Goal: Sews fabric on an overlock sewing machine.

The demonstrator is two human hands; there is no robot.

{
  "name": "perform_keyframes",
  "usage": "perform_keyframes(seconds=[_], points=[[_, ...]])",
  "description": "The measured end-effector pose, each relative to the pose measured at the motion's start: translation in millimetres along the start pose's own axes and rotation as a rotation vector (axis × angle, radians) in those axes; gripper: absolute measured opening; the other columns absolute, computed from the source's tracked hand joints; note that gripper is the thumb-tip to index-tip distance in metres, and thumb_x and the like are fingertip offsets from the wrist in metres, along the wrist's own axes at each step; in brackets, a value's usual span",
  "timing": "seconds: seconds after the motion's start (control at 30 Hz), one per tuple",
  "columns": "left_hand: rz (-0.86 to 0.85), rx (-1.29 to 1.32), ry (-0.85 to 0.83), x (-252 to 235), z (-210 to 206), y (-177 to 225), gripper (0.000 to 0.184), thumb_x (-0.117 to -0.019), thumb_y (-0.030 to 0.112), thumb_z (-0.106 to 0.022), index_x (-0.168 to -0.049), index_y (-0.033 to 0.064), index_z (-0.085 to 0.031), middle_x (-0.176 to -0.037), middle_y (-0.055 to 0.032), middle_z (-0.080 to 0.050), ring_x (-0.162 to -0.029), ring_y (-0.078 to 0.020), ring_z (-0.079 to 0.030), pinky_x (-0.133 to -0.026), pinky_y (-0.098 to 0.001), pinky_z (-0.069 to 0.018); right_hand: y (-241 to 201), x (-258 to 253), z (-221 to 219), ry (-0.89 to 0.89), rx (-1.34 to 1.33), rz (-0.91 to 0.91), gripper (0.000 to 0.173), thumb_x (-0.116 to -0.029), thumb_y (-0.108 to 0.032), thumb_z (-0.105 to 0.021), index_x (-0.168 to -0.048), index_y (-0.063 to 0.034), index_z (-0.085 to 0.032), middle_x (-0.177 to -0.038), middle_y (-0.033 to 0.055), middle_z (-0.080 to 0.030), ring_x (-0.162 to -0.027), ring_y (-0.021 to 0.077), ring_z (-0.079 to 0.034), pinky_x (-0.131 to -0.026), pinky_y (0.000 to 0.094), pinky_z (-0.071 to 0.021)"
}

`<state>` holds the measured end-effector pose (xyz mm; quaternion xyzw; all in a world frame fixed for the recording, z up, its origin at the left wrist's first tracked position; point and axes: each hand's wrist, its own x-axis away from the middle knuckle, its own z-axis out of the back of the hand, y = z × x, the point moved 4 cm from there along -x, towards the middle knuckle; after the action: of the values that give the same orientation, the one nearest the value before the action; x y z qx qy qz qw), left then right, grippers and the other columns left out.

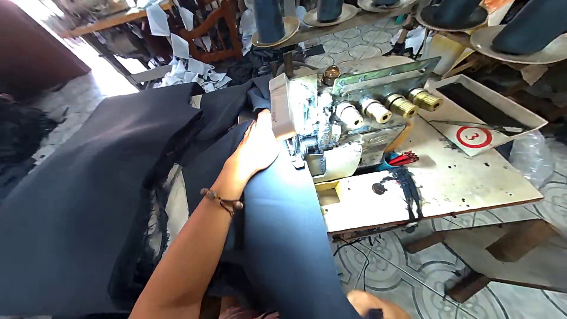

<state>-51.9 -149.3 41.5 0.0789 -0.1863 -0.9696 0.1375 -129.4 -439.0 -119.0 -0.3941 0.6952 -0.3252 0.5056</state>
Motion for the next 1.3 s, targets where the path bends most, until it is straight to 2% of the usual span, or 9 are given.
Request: perform_keyframes(seconds=[0.17, 0.33, 0.5, 0.6, 0.73, 0.87, 1.0, 1.13, 1.3], points=[[-0.139, 0.013, 0.050, -46, 14, 0, 0.074, -0.0871, 0.000, -0.074, -0.148, -0.0148, -0.036, -0.151, -0.0358, -0.041, -0.142, -0.0470, -0.042, -0.118, -0.0534, -0.0327, 18, -22, 12, 0.260, 0.093, -0.024, 0.018, -0.1042, -0.030, -0.057, -0.115, -0.0253, -0.070, -0.107, -0.0214, -0.070, -0.101, -0.0133, -0.061, -0.090, 0.0121, -0.0510], [-0.174, -0.188, 0.388, -96, 3, -24, 0.056, -0.0878, 0.008, -0.072, -0.139, -0.0049, -0.054, -0.141, -0.0288, -0.050, -0.127, -0.0472, -0.054, -0.096, -0.0589, -0.0508, 21, -40, 14, 0.659, 0.039, -0.084, 0.019, -0.0973, -0.016, -0.063, -0.109, -0.0255, -0.075, -0.103, -0.0154, -0.075, -0.097, -0.0039, -0.068, -0.090, 0.0222, -0.0570], [-0.063, 0.016, 0.356, 28, 17, -22, 0.055, -0.1045, 0.029, -0.058, -0.143, -0.0076, -0.044, -0.146, -0.0333, -0.046, -0.133, -0.0460, -0.051, -0.108, -0.0579, -0.0457, 11, -56, 16, 0.800, 0.027, -0.118, 0.020, -0.0957, -0.002, -0.054, -0.103, -0.0121, -0.070, -0.094, -0.0101, -0.074, -0.091, -0.0011, -0.069, -0.088, 0.0232, -0.0579], [0.066, 0.118, 0.339, 147, -26, -63, 0.082, -0.0832, 0.037, -0.081, -0.135, -0.0163, -0.048, -0.137, -0.0402, -0.049, -0.126, -0.0534, -0.052, -0.104, -0.0635, -0.0459, 7, -60, 26, 0.735, 0.081, -0.087, 0.018, -0.0963, -0.001, -0.054, -0.103, -0.0108, -0.068, -0.094, -0.0109, -0.074, -0.091, -0.0020, -0.068, -0.089, 0.0226, -0.0576], [0.110, -0.126, 0.325, 234, -43, -96, 0.028, -0.0798, 0.012, -0.075, -0.099, -0.0078, -0.073, -0.108, -0.0339, -0.062, -0.101, -0.0534, -0.061, -0.086, -0.0675, -0.0491, 3, -63, 39, 0.548, 0.170, -0.124, 0.013, -0.0983, -0.007, -0.057, -0.108, -0.0101, -0.065, -0.091, -0.0137, -0.070, -0.083, -0.0068, -0.065, -0.080, 0.0169, -0.0568], [0.198, -0.188, 0.282, 183, 29, -101, 0.026, -0.0991, 0.007, -0.057, -0.117, -0.0105, -0.066, -0.100, -0.0340, -0.069, -0.090, -0.0521, -0.069, -0.078, -0.0715, -0.0514, 4, -90, 31, 0.506, -0.179, -0.152, 0.013, -0.1020, -0.012, -0.047, -0.104, -0.0179, -0.059, -0.075, -0.0109, -0.068, -0.053, -0.0031, -0.057, -0.048, 0.0143, -0.0480], [0.351, -0.070, 0.220, 77, 83, -98, 0.035, -0.1069, 0.011, -0.039, -0.137, -0.0042, -0.049, -0.103, -0.0243, -0.068, -0.082, -0.0317, -0.069, -0.077, -0.0544, -0.0566, 4, -137, 16, 0.703, -0.509, -0.069, 0.017, -0.1080, -0.012, -0.038, -0.108, -0.0087, -0.056, -0.077, 0.0005, -0.069, -0.057, 0.0040, -0.060, -0.052, 0.0193, -0.0501], [0.372, -0.087, 0.190, -10, 101, -97, 0.040, -0.1060, 0.018, -0.039, -0.139, -0.0042, -0.045, -0.115, -0.0313, -0.066, -0.101, -0.0478, -0.068, -0.086, -0.0691, -0.0510, 8, -175, 15, 0.624, -0.449, -0.046, 0.036, -0.1092, -0.015, -0.030, -0.090, -0.0075, -0.059, -0.066, -0.0019, -0.066, -0.054, 0.0048, -0.059, -0.053, 0.0208, -0.0504], [0.054, -0.136, 0.172, -85, 85, -84, 0.045, -0.1073, 0.011, -0.047, -0.147, -0.0053, -0.034, -0.128, -0.0392, -0.057, -0.118, -0.0574, -0.058, -0.097, -0.0729, -0.0439, 5, -174, 27, 0.363, 0.048, -0.076, 0.032, -0.1067, -0.008, -0.033, -0.113, 0.0017, -0.062, -0.073, -0.0044, -0.066, -0.058, 0.0003, -0.059, -0.054, 0.0175, -0.0505]])
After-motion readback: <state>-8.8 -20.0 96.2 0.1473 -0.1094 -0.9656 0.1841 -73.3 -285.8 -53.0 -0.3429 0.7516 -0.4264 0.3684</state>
